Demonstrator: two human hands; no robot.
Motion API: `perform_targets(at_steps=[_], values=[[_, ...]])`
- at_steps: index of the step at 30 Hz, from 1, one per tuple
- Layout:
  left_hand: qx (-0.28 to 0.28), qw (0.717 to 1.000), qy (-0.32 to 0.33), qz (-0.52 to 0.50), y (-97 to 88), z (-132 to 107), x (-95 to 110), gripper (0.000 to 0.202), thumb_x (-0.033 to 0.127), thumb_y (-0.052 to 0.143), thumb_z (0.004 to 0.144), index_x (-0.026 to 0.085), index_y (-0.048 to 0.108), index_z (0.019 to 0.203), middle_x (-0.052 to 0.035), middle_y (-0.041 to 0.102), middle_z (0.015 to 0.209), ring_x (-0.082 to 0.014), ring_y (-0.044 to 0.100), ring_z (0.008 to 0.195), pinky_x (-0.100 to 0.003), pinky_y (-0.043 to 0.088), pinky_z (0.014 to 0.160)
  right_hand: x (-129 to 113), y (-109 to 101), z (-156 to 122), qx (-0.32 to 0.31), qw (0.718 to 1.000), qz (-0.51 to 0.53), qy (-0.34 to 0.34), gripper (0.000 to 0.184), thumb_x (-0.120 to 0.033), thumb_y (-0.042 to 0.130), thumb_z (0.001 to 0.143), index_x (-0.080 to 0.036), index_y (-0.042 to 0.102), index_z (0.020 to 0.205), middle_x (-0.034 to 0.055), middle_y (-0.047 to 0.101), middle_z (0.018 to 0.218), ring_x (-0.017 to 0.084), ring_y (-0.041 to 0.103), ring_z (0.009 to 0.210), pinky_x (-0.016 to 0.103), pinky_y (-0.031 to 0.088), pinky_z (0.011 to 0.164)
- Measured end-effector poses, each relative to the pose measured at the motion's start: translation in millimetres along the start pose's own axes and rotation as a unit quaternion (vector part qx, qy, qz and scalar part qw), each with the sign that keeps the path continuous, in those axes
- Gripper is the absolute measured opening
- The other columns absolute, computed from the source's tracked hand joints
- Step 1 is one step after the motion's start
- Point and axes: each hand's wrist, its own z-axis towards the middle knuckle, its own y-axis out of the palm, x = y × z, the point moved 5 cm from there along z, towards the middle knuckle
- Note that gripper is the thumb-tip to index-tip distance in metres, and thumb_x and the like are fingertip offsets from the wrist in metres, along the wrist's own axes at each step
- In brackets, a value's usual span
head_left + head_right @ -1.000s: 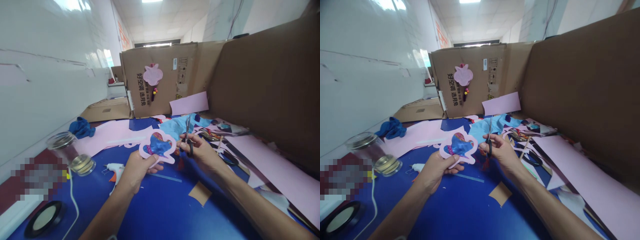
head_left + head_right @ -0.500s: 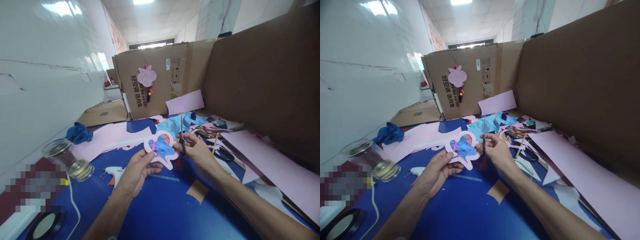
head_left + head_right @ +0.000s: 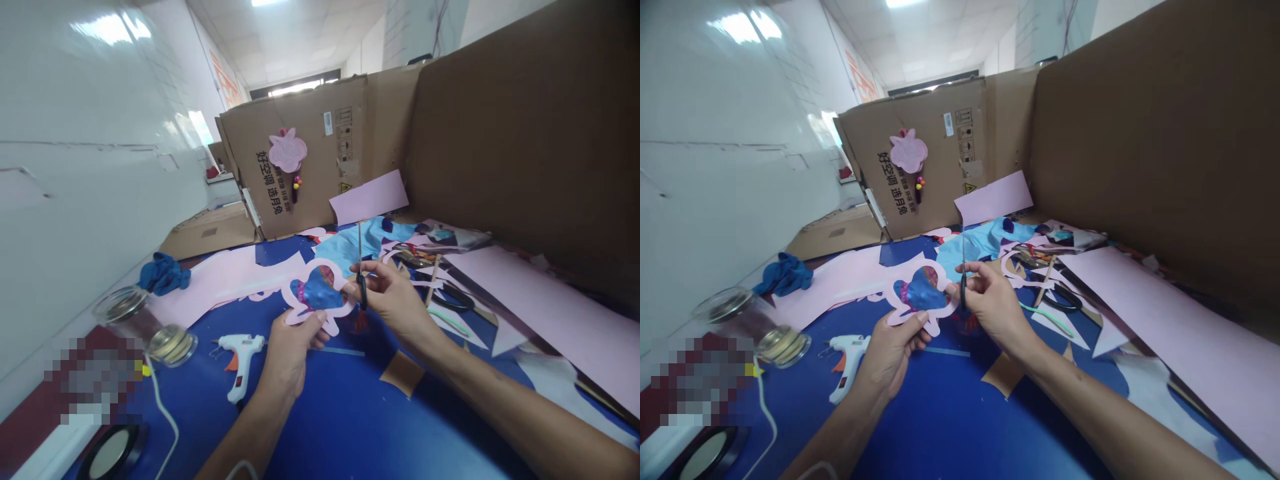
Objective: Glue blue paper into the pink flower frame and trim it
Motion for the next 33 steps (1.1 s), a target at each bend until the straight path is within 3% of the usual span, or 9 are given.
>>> perform_targets(at_steps=[5, 10, 14, 23, 33], values=[[0.056, 0.995, 0.004, -0.085, -12.6, 4, 13, 0.041, 0.037, 0.094, 0.060, 0.013, 0.071, 0.084, -0.0026, 0.072, 0.067, -0.0121, 0.063, 0.056, -0.022, 0.048, 0.053, 0, 5, -8, -0.037, 0.999, -0.028, 0.018, 0.051, -0.046, 0.088, 0.078, -0.025, 0.062, 0.117, -0.0031, 0.063, 0.079, 0.015, 0.056, 0.062, 0.028, 0.050, 0.055], [0.101, 0.985, 0.028, -0.140, -27.6, 8, 25, 0.042, 0.036, 0.095, 0.060, 0.013, 0.070, 0.084, -0.0028, 0.072, 0.069, -0.0131, 0.064, 0.060, -0.023, 0.051, 0.057, 10, 26, -26, -0.118, 0.986, -0.109, 0.049, 0.044, -0.049, 0.086, 0.079, -0.022, 0.066, 0.108, -0.0026, 0.058, 0.079, 0.014, 0.049, 0.066, 0.026, 0.041, 0.058], [0.127, 0.975, 0.044, -0.180, -33.7, 7, 32, 0.044, 0.034, 0.095, 0.058, 0.013, 0.070, 0.087, -0.0034, 0.073, 0.074, -0.0133, 0.065, 0.065, -0.023, 0.051, 0.059, 21, 46, -43, -0.183, 0.974, -0.118, 0.054, 0.038, -0.048, 0.084, 0.080, -0.022, 0.065, 0.102, -0.0016, 0.056, 0.084, 0.016, 0.048, 0.074, 0.026, 0.036, 0.062], [0.163, 0.954, 0.052, -0.246, -37.0, 5, 40, 0.050, 0.030, 0.097, 0.054, 0.014, 0.067, 0.090, -0.0020, 0.071, 0.077, -0.0144, 0.065, 0.065, -0.026, 0.053, 0.061, 41, 63, -61, -0.181, 0.971, -0.134, 0.077, 0.038, -0.054, 0.077, 0.086, -0.022, 0.067, 0.106, -0.0006, 0.057, 0.084, 0.018, 0.050, 0.075, 0.029, 0.039, 0.066], [0.152, 0.948, 0.018, -0.281, -31.6, 2, 32, 0.035, 0.027, 0.091, 0.067, 0.015, 0.070, 0.093, -0.0045, 0.074, 0.084, -0.0160, 0.070, 0.072, -0.027, 0.055, 0.064, 47, 77, -66, -0.190, 0.972, -0.122, 0.063, 0.041, -0.057, 0.075, 0.088, -0.020, 0.065, 0.103, -0.0012, 0.058, 0.078, 0.017, 0.050, 0.072, 0.029, 0.036, 0.066]])
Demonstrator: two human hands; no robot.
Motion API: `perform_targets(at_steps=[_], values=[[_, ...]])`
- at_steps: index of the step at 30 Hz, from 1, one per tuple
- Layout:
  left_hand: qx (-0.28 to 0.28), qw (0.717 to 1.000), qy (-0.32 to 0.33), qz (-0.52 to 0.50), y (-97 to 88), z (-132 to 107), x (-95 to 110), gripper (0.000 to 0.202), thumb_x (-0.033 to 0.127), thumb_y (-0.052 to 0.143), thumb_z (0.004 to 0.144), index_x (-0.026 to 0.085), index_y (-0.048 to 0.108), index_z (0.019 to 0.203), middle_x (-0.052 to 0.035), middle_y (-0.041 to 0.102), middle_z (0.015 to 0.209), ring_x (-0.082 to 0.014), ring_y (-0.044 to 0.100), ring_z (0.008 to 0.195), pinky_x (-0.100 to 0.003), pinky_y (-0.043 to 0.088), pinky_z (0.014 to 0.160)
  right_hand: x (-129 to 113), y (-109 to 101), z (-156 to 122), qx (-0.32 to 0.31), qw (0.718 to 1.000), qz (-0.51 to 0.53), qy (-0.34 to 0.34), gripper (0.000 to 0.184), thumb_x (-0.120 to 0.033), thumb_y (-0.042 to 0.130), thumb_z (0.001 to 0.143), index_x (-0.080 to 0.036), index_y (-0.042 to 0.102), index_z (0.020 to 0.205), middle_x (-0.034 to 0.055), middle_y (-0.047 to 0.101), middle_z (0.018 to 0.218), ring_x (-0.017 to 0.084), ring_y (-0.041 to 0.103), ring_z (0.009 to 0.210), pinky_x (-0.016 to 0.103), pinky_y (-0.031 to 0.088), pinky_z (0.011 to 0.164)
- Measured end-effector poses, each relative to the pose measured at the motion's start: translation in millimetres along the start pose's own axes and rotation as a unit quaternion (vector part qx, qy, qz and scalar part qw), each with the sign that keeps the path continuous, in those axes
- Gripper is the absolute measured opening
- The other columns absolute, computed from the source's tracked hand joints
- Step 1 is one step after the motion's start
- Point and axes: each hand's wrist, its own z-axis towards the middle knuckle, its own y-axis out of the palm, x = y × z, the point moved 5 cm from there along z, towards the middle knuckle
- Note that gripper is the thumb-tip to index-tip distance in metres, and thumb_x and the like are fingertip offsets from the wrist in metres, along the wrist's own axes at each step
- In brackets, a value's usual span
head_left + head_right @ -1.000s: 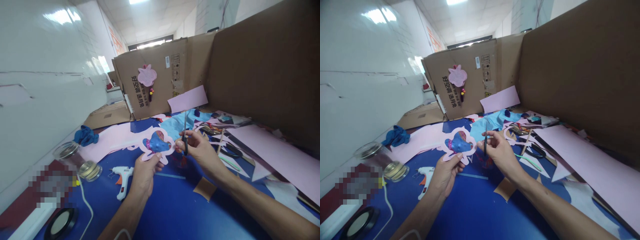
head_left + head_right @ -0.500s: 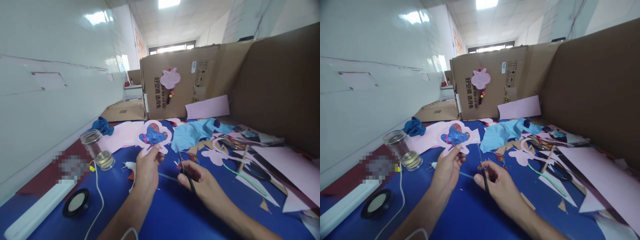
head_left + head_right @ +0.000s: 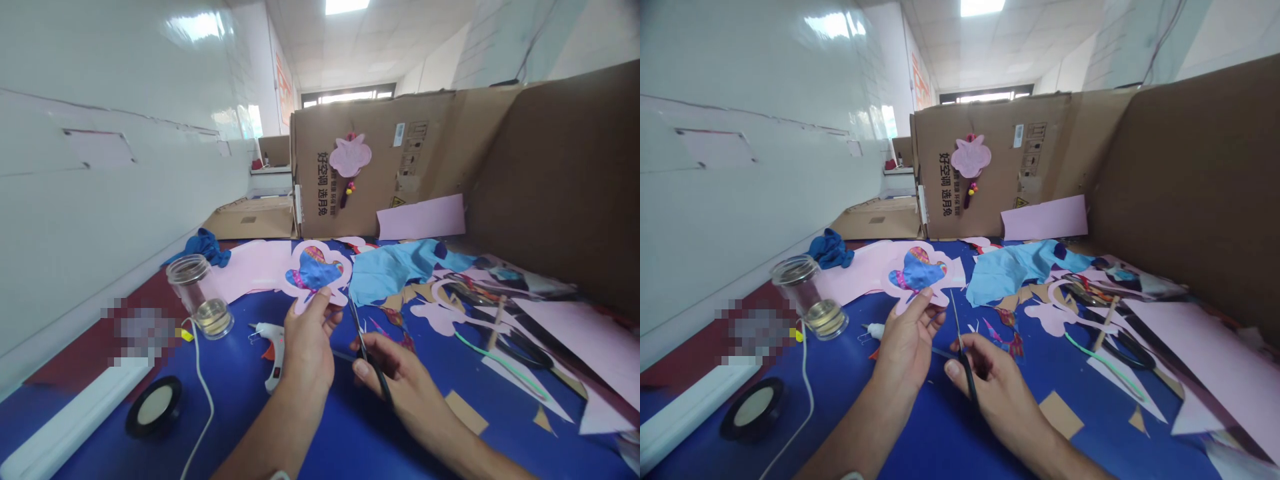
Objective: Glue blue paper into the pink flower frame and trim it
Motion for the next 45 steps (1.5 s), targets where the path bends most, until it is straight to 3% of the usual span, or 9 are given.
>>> perform_targets(at_steps=[8, 17, 45], values=[[0.019, 0.999, -0.022, -0.014, 0.4, -1, -8, 0.025, 0.018, 0.085, 0.075, 0.015, 0.070, 0.095, -0.0071, 0.076, 0.089, -0.0193, 0.073, 0.078, -0.031, 0.058, 0.070, 3, -2, 2, 0.010, 1.000, -0.019, 0.011, 0.046, -0.063, 0.071, 0.089, -0.020, 0.062, 0.105, -0.0012, 0.059, 0.074, 0.017, 0.047, 0.069, 0.029, 0.032, 0.063], [0.025, 0.999, -0.033, -0.016, -0.2, -2, -12, 0.027, 0.016, 0.086, 0.073, 0.016, 0.069, 0.094, -0.0084, 0.076, 0.091, -0.0200, 0.073, 0.078, -0.032, 0.059, 0.071, -3, 1, 1, 0.013, 0.999, -0.014, 0.029, 0.052, -0.069, 0.072, 0.085, -0.021, 0.062, 0.102, -0.0038, 0.054, 0.067, 0.015, 0.038, 0.060, 0.028, 0.027, 0.056], [0.020, 0.999, -0.039, -0.028, 0.1, 1, -12, 0.025, 0.016, 0.085, 0.073, 0.016, 0.066, 0.089, -0.0063, 0.075, 0.080, -0.0174, 0.071, 0.068, -0.028, 0.056, 0.064, -2, 1, 2, -0.003, 0.999, -0.004, 0.034, 0.053, -0.069, 0.073, 0.085, -0.020, 0.063, 0.103, -0.0031, 0.056, 0.066, 0.015, 0.047, 0.062, 0.026, 0.033, 0.059]])
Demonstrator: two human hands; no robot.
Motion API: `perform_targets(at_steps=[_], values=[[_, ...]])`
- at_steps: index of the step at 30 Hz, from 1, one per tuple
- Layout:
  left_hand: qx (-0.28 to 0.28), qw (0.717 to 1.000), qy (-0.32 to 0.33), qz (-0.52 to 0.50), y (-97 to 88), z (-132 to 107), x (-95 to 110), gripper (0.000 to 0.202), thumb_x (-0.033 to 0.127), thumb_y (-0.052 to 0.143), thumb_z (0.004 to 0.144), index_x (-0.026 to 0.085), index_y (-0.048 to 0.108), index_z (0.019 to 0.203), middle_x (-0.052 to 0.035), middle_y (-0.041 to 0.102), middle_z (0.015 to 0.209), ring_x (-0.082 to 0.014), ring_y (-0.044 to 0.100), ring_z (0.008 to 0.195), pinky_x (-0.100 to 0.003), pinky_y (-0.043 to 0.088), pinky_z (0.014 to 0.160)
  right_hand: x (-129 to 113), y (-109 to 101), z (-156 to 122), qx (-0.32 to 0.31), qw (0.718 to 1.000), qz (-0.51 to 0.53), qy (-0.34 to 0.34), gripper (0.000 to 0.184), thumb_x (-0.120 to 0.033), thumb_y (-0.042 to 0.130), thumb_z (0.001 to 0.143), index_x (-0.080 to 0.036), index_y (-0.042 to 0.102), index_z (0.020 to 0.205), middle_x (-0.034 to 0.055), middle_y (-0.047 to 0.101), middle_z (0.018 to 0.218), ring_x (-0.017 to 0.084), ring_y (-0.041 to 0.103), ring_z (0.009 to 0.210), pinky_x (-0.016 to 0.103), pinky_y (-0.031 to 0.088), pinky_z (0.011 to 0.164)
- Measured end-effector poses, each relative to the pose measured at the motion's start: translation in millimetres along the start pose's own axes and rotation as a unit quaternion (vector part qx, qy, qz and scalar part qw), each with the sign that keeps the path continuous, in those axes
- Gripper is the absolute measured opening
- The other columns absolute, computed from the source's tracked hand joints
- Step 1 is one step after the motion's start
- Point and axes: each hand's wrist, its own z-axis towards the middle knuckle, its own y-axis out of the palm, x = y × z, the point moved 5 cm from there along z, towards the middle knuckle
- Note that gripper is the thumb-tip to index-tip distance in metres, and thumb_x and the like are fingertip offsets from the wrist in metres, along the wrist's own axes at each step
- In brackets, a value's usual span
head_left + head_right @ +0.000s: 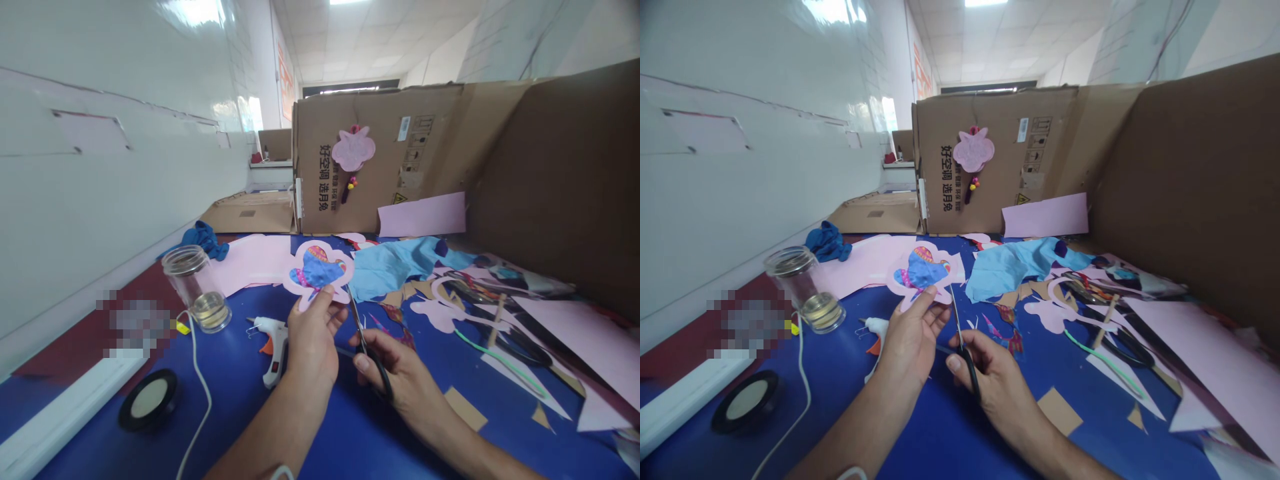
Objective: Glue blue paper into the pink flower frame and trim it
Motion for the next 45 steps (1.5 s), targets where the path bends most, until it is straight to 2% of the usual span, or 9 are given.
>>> perform_targets(at_steps=[34, 45], values=[[-0.015, 1.000, -0.002, -0.006, -2.5, 4, 2, 0.023, 0.013, 0.084, 0.075, 0.016, 0.066, 0.089, -0.0061, 0.075, 0.078, -0.0169, 0.071, 0.067, -0.028, 0.059, 0.064, 4, -4, 2, -0.004, 1.000, 0.004, 0.005, 0.051, -0.065, 0.076, 0.084, -0.020, 0.067, 0.106, -0.0039, 0.052, 0.069, 0.015, 0.047, 0.065, 0.027, 0.037, 0.061], [-0.022, 1.000, 0.001, 0.017, -2.7, 5, 4, 0.018, 0.012, 0.081, 0.079, 0.014, 0.067, 0.091, -0.0064, 0.075, 0.078, -0.0166, 0.072, 0.067, -0.027, 0.059, 0.063, 10, -9, 4, -0.013, 1.000, -0.016, 0.007, 0.052, -0.066, 0.076, 0.083, -0.020, 0.066, 0.106, -0.0049, 0.045, 0.069, 0.015, 0.040, 0.064, 0.027, 0.031, 0.060]])
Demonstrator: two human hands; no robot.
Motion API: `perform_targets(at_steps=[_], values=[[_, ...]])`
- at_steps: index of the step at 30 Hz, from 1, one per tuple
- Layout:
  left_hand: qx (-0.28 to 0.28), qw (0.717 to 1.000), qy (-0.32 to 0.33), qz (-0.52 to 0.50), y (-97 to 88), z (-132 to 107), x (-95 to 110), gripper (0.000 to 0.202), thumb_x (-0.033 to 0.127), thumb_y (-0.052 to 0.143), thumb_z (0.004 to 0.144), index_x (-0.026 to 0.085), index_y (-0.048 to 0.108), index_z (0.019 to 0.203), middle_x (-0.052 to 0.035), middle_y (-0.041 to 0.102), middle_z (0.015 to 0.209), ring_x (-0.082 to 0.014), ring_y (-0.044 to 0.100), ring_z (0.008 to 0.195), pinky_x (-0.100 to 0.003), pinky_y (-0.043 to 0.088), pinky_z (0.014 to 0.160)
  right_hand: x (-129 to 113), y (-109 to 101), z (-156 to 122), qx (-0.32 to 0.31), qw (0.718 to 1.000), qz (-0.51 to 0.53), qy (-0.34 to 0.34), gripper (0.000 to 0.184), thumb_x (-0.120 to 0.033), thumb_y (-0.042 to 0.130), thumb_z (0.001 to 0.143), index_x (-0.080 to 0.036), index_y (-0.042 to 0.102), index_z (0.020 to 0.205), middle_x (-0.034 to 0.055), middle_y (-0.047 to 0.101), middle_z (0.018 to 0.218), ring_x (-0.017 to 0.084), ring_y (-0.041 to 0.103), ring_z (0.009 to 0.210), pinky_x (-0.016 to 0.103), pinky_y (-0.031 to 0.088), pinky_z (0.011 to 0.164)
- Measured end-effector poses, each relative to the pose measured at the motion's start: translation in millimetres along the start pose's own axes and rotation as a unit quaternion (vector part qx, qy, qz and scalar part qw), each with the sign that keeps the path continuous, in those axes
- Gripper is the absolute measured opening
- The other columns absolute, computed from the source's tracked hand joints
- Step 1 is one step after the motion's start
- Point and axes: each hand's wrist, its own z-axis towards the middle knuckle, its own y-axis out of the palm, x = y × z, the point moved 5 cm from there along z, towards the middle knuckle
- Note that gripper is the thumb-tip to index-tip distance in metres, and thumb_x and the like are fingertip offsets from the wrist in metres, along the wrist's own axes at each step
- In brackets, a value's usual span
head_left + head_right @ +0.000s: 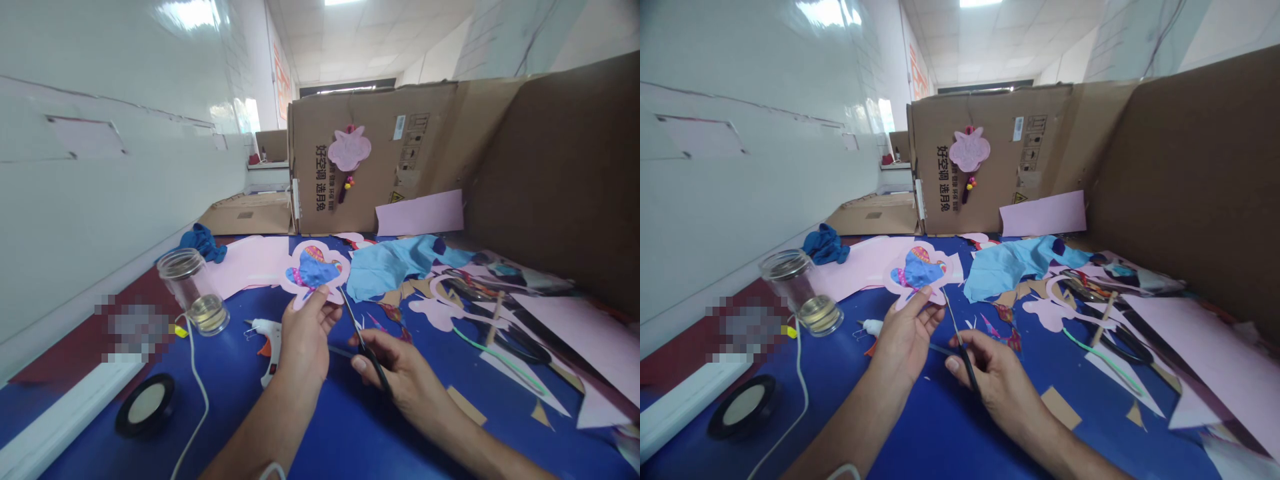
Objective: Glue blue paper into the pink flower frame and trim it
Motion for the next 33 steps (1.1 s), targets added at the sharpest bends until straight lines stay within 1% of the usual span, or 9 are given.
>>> perform_targets(at_steps=[6, 9, 17, 26, 33], values=[[-0.002, 1.000, 0.002, 0.020, -1.1, 3, 1, 0.018, 0.013, 0.080, 0.080, 0.013, 0.068, 0.094, -0.0061, 0.075, 0.078, -0.0161, 0.072, 0.066, -0.026, 0.058, 0.061, -4, -4, -1, -0.011, 1.000, -0.024, -0.001, 0.047, -0.063, 0.075, 0.085, -0.021, 0.065, 0.104, -0.0051, 0.043, 0.070, 0.015, 0.037, 0.066, 0.028, 0.029, 0.061], [-0.012, 1.000, 0.001, 0.029, -1.4, 4, 1, 0.020, 0.016, 0.082, 0.080, 0.013, 0.069, 0.094, -0.0060, 0.076, 0.078, -0.0163, 0.072, 0.066, -0.025, 0.058, 0.060, -5, -7, -2, -0.012, 0.999, -0.039, 0.000, 0.046, -0.062, 0.075, 0.086, -0.021, 0.065, 0.103, -0.0057, 0.042, 0.070, 0.015, 0.035, 0.065, 0.028, 0.027, 0.061], [-0.021, 0.999, -0.005, 0.048, -1.9, 9, 1, 0.023, 0.017, 0.084, 0.077, 0.012, 0.070, 0.095, -0.0070, 0.077, 0.078, -0.0159, 0.071, 0.065, -0.025, 0.058, 0.059, -2, -15, -2, -0.016, 0.997, -0.075, -0.030, 0.035, -0.055, 0.072, 0.091, -0.023, 0.066, 0.103, -0.0057, 0.041, 0.071, 0.015, 0.035, 0.066, 0.028, 0.028, 0.061], [-0.029, 0.998, -0.017, 0.053, -1.5, 11, 3, 0.021, 0.015, 0.082, 0.078, 0.012, 0.071, 0.096, -0.0074, 0.077, 0.079, -0.0169, 0.072, 0.066, -0.026, 0.059, 0.059, 0, -21, -2, -0.026, 0.995, -0.089, -0.033, 0.031, -0.053, 0.072, 0.093, -0.024, 0.067, 0.103, -0.0054, 0.040, 0.073, 0.015, 0.034, 0.068, 0.028, 0.028, 0.062], [-0.042, 0.997, -0.012, 0.064, -2.0, 12, 4, 0.021, 0.016, 0.082, 0.079, 0.011, 0.070, 0.096, -0.0073, 0.076, 0.079, -0.0174, 0.073, 0.067, -0.026, 0.059, 0.060, -2, -23, -1, -0.028, 0.994, -0.101, -0.030, 0.034, -0.055, 0.072, 0.093, -0.023, 0.068, 0.103, -0.0053, 0.039, 0.071, 0.015, 0.032, 0.067, 0.028, 0.026, 0.060]])
